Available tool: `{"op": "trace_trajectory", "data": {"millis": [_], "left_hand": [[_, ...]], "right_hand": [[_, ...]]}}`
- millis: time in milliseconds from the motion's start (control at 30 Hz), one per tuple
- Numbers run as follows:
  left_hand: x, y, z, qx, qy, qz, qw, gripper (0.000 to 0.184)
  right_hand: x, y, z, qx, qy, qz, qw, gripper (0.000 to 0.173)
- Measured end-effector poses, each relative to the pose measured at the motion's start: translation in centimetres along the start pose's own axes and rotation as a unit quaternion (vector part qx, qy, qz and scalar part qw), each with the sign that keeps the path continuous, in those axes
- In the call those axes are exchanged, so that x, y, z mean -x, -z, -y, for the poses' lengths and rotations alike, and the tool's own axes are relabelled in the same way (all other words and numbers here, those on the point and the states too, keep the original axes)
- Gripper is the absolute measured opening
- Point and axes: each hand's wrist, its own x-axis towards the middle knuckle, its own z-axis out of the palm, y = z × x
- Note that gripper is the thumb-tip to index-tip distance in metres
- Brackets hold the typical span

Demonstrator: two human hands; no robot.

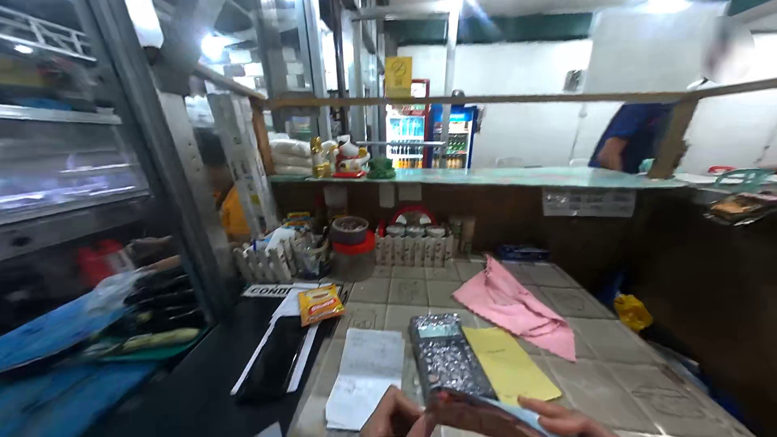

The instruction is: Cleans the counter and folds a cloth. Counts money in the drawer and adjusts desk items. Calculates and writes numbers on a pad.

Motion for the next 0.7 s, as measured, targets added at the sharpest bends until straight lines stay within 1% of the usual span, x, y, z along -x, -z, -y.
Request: {"op": "trace_trajectory", "data": {"millis": [67,167,267,333,400,433,467,533,600,667,700], "left_hand": [[0.2,-0.2,-0.4,0.022,0.007,-0.028,0.999,0.01],[0.0,-0.4,-1.1,0.05,0.021,-0.071,0.996,0.008],[-0.4,-0.7,-1.2,0.045,0.006,-0.086,0.995,0.005],[-0.1,-0.2,-1.2,0.05,-0.011,-0.083,0.995,0.01],[1.6,1.2,-1.7,0.055,-0.021,-0.072,0.996,0.016],[3.0,2.3,-2.1,0.022,-0.034,-0.065,0.997,0.018],[4.9,3.6,-2.4,-0.04,-0.053,-0.059,0.996,0.019],[9.5,6.5,-2.8,-0.213,-0.074,-0.043,0.973,0.018],[13.8,8.8,-3.1,-0.345,-0.052,-0.013,0.937,0.016],[16.5,9.6,-3.1,-0.421,-0.022,0.005,0.907,0.019],[17.3,9.4,-3.1,-0.45,-0.007,0.0,0.893,0.021]], "right_hand": [[0.1,0.2,0.1,0.004,0.007,-0.006,1.0,0.026],[0.1,0.3,0.3,-0.017,0.013,-0.034,0.999,0.028],[0.0,0.1,0.7,-0.02,0.014,-0.05,0.998,0.024],[0.2,-0.1,0.8,-0.019,0.013,-0.075,0.997,0.024],[0.1,0.1,0.7,-0.006,0.01,-0.083,0.996,0.018],[0.1,0.3,0.6,-0.001,0.007,-0.081,0.997,0.017],[0.0,0.4,0.6,0.001,0.004,-0.08,0.997,0.018],[0.0,0.2,0.7,0.008,-0.005,-0.085,0.996,0.021],[-0.2,-0.3,1.0,0.015,-0.014,-0.102,0.995,0.025],[-0.2,-0.3,0.9,0.018,-0.012,-0.104,0.994,0.028],[-0.1,0.0,0.9,0.032,-0.013,-0.093,0.995,0.029]]}}
